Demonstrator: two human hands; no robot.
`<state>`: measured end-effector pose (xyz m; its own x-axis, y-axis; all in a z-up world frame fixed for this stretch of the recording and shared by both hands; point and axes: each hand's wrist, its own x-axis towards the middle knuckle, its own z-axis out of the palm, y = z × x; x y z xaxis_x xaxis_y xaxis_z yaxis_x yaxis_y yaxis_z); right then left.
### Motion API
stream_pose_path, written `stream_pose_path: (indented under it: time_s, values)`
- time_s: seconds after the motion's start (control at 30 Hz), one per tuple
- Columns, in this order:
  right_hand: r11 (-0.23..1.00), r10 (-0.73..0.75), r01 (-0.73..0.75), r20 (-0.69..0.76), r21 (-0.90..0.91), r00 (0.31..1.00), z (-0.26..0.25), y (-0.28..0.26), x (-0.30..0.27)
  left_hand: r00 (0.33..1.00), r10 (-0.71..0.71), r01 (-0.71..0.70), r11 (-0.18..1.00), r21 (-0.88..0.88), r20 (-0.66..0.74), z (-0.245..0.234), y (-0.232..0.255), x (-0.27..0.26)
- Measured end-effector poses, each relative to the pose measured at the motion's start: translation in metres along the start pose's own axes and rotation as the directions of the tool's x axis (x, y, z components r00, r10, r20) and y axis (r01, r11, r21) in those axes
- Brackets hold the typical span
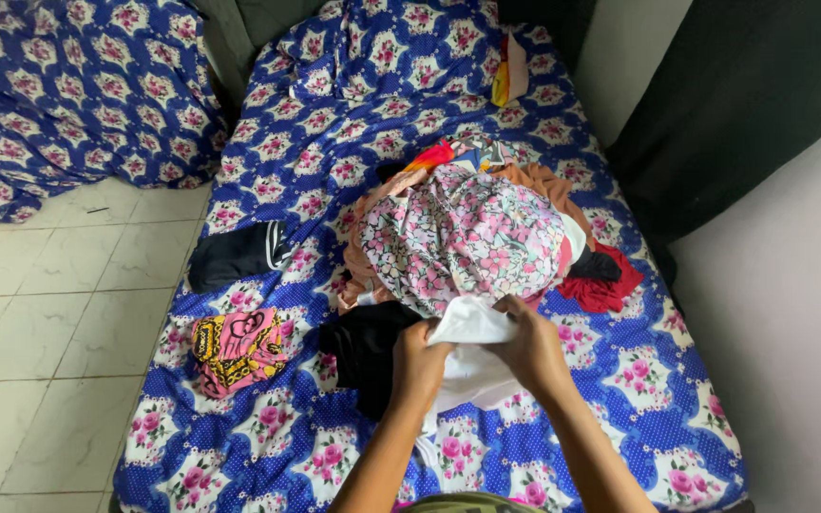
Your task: The person picks up clothing items from a bed, folds them by hand, and places the folded items onto the surface of the bed.
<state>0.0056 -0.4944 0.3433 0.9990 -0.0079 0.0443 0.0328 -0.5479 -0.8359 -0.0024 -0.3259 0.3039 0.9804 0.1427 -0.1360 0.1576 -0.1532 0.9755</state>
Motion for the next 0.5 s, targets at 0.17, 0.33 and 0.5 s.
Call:
stream_pose_path:
  time_s: [0.17,0.33,0.5]
  values:
    - [0.955,0.053,-0.046,0.016,-0.292,0.998,0.009,0.035,0.003,0.965,-0.052,0.198,0.789,-0.582,0.258,0.009,-0.016,0.000]
    - [0.779,0.019,-0.097,0.131,0.619,0.991,0.017,0.087,0.013,0.937,-0.014,0.234,0.766,-0.598,0.349,0.009,-0.027,-0.004]
    - [0.355,0.005,-0.329,0.351,0.875,0.936,0.012,0.075,0.002,1.000,-0.019,0.012,0.947,-0.320,-0.018,0.032,-0.035,0.001]
